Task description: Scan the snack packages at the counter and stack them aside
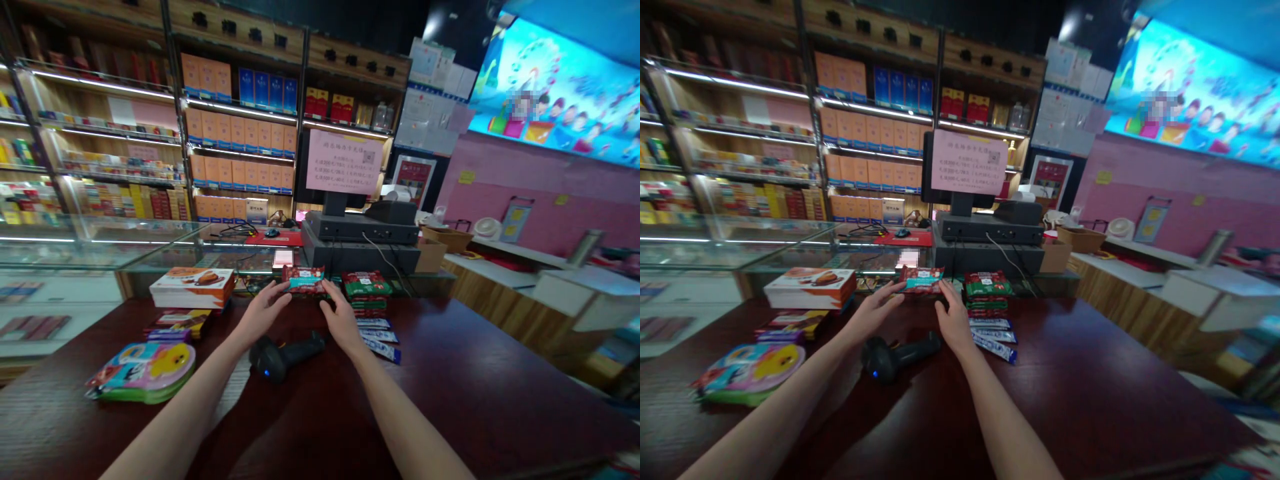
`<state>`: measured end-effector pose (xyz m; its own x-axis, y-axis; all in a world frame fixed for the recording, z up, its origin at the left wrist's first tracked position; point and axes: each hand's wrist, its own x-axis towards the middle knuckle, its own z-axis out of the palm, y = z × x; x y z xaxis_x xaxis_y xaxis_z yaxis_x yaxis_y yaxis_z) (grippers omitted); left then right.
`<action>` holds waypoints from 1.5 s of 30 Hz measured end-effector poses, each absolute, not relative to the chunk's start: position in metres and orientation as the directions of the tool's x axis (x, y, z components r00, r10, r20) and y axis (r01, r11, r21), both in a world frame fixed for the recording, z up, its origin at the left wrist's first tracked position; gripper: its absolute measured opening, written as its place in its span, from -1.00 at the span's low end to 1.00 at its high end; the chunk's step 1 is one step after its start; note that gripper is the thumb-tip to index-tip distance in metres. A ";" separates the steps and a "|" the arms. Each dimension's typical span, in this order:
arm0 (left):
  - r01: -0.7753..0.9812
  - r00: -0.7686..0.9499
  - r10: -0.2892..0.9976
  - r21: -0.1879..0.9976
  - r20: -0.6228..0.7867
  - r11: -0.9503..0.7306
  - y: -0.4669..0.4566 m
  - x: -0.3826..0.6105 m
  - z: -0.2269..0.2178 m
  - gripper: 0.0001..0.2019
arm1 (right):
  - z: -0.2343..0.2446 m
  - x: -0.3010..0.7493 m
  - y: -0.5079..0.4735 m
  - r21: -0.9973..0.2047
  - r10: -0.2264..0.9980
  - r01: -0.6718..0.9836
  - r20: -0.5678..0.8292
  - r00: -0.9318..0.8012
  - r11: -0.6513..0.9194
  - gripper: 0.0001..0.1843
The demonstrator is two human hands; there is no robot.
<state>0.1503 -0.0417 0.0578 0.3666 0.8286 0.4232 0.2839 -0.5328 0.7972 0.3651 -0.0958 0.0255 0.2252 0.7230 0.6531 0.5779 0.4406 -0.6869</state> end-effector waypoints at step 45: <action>0.490 0.247 0.405 0.247 0.880 -0.836 -0.053 0.106 0.029 -0.84 | 0.016 0.341 -0.108 -0.473 0.496 0.661 0.851 0.171 0.582 -0.77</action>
